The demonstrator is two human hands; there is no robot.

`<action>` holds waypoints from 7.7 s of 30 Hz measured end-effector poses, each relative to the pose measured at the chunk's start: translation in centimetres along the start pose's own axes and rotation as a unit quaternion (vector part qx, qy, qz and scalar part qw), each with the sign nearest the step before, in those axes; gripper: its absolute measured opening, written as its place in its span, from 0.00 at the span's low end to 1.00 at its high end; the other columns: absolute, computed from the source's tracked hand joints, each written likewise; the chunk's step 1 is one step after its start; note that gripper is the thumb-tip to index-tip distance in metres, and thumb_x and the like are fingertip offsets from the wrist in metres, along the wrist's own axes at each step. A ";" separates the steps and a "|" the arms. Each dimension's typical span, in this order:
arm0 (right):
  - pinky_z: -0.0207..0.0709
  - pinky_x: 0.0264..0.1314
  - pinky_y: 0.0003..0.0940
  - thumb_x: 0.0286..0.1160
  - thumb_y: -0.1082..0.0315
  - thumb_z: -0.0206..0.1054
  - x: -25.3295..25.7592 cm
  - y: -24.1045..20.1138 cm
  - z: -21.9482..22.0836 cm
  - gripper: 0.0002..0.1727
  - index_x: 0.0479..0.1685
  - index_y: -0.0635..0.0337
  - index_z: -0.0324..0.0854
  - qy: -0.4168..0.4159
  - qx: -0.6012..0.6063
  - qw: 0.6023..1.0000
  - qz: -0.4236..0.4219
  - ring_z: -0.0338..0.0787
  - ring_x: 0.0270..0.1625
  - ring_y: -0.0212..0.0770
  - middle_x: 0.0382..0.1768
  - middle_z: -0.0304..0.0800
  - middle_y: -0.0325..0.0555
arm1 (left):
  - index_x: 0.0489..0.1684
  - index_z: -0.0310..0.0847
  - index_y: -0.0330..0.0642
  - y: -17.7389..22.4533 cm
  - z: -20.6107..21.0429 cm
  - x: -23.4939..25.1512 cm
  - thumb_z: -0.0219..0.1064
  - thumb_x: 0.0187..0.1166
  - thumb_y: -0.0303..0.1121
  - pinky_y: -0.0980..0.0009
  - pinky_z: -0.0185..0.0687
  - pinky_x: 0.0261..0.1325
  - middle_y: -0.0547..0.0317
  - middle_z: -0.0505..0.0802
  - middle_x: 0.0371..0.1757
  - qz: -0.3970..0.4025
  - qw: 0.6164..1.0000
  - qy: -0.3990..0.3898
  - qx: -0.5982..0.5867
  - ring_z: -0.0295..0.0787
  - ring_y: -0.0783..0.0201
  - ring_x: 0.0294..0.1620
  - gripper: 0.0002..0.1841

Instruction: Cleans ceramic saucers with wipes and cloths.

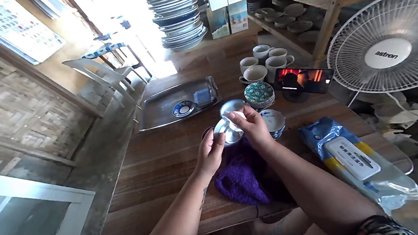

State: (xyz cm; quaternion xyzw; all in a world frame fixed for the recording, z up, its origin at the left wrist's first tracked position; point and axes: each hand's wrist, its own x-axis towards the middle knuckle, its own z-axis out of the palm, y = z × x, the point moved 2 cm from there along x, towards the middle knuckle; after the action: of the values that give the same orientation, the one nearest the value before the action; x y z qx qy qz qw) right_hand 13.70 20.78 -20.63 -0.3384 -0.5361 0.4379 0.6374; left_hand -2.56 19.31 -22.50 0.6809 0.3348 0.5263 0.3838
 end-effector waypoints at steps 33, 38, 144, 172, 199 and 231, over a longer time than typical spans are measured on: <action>0.81 0.64 0.36 0.91 0.64 0.53 -0.2 0.7 1.0 0.20 0.73 0.60 0.82 0.017 -0.140 0.984 -0.110 0.86 0.61 0.38 0.62 0.86 0.51 | 0.71 0.73 0.49 1.4 0.7 0.3 0.51 0.91 0.45 0.56 0.86 0.65 0.51 0.90 0.62 -0.157 0.884 0.053 -0.436 0.91 0.55 0.60 0.19; 0.61 0.89 0.54 0.87 0.60 0.57 -1.3 1.5 2.8 0.28 0.83 0.62 0.72 -0.085 -0.302 0.931 -0.188 0.66 0.89 0.55 0.87 0.67 0.57 | 0.76 0.67 0.53 1.4 -0.2 0.9 0.30 0.92 0.57 0.62 0.83 0.67 0.59 0.89 0.63 -0.171 0.897 0.123 -0.389 0.87 0.63 0.63 0.30; 0.41 0.91 0.71 0.87 0.38 0.46 -1.0 0.1 1.8 0.41 0.90 0.60 0.61 -0.042 -0.352 0.907 -0.228 0.44 0.95 0.66 0.94 0.47 0.61 | 0.70 0.69 0.52 1.7 -0.4 0.5 0.48 0.83 0.25 0.64 0.90 0.55 0.61 0.92 0.51 -0.135 0.947 0.041 -0.288 0.93 0.64 0.47 0.19; 0.80 0.33 0.22 0.90 0.58 0.56 -0.3 -0.8 0.7 0.13 0.49 0.55 0.83 -0.062 0.026 0.998 0.016 0.84 0.29 0.24 0.30 0.87 0.36 | 0.69 0.77 0.49 1.1 -2.5 0.6 0.74 0.75 0.42 0.68 0.92 0.51 0.63 0.93 0.55 -0.099 0.973 -0.080 -0.191 0.93 0.67 0.49 0.24; 0.84 0.38 0.32 0.93 0.57 0.49 -1.4 0.6 2.4 0.14 0.59 0.58 0.70 -0.057 -0.009 0.997 0.055 0.86 0.32 0.33 0.32 0.83 0.43 | 0.81 0.58 0.51 1.4 -0.3 0.8 0.50 0.88 0.34 0.60 0.89 0.58 0.55 0.86 0.64 -0.133 0.961 0.120 -0.211 0.90 0.59 0.57 0.22; 0.85 0.49 0.33 0.94 0.58 0.48 -1.6 0.7 2.9 0.17 0.67 0.58 0.70 -0.119 0.041 0.981 0.148 0.88 0.41 0.33 0.42 0.86 0.44 | 0.80 0.63 0.48 1.3 -0.6 1.0 0.51 0.91 0.38 0.65 0.91 0.47 0.54 0.89 0.59 -0.149 0.951 0.198 -0.187 0.92 0.62 0.50 0.21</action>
State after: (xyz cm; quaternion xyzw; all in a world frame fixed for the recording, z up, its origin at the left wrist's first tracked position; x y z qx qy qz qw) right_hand 10.62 19.41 -21.28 -0.3334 -0.5336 0.5862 0.5104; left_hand -2.85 19.62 -20.83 0.4217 0.3972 0.6403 0.5043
